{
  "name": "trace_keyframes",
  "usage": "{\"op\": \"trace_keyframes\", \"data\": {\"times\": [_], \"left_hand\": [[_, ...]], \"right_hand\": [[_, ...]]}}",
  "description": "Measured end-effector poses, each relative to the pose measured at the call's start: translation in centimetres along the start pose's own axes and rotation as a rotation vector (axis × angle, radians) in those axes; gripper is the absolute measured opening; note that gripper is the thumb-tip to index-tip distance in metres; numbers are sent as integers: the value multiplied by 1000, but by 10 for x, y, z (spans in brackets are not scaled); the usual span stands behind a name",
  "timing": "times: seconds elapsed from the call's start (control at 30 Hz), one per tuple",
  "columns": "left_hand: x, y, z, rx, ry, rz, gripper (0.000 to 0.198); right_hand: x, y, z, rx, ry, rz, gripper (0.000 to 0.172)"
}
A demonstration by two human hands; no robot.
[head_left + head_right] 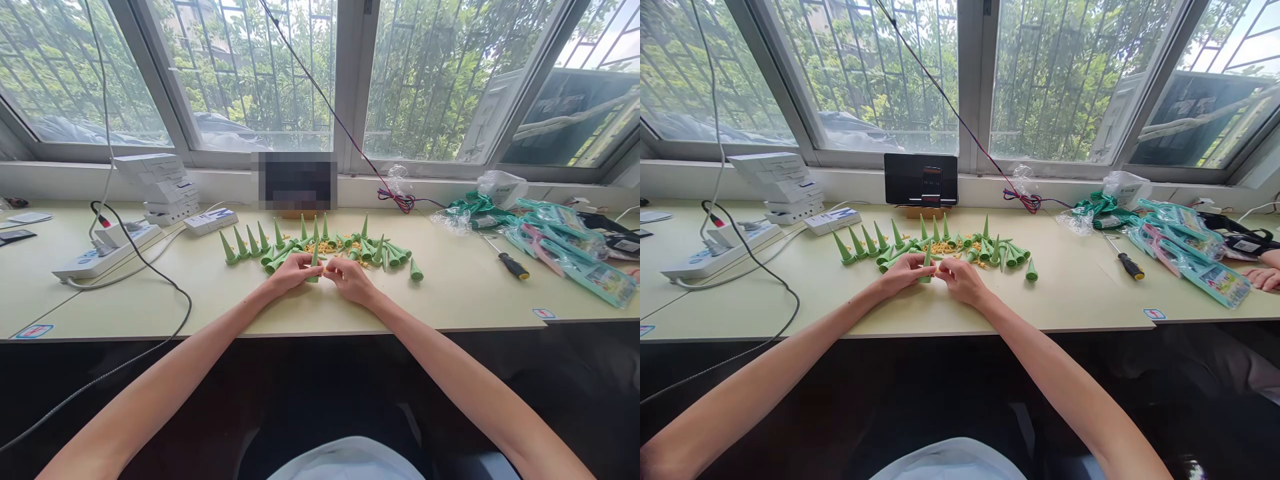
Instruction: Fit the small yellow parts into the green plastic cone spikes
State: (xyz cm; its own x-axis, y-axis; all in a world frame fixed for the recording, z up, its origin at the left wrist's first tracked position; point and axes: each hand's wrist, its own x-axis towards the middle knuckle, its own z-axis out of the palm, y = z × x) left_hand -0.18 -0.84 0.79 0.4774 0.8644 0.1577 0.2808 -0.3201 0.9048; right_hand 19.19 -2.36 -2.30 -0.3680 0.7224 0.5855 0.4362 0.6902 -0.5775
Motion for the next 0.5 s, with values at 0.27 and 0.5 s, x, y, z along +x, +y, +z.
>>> {"op": "trace_keyframes", "data": {"times": [0.27, 0.5], "left_hand": [[0, 0, 0, -12, 0, -14, 38], [2, -4, 0, -66, 28, -41, 42]], "right_hand": [[1, 1, 0, -1, -5, -8, 20], [0, 0, 1, -13, 38, -15, 10]]}}
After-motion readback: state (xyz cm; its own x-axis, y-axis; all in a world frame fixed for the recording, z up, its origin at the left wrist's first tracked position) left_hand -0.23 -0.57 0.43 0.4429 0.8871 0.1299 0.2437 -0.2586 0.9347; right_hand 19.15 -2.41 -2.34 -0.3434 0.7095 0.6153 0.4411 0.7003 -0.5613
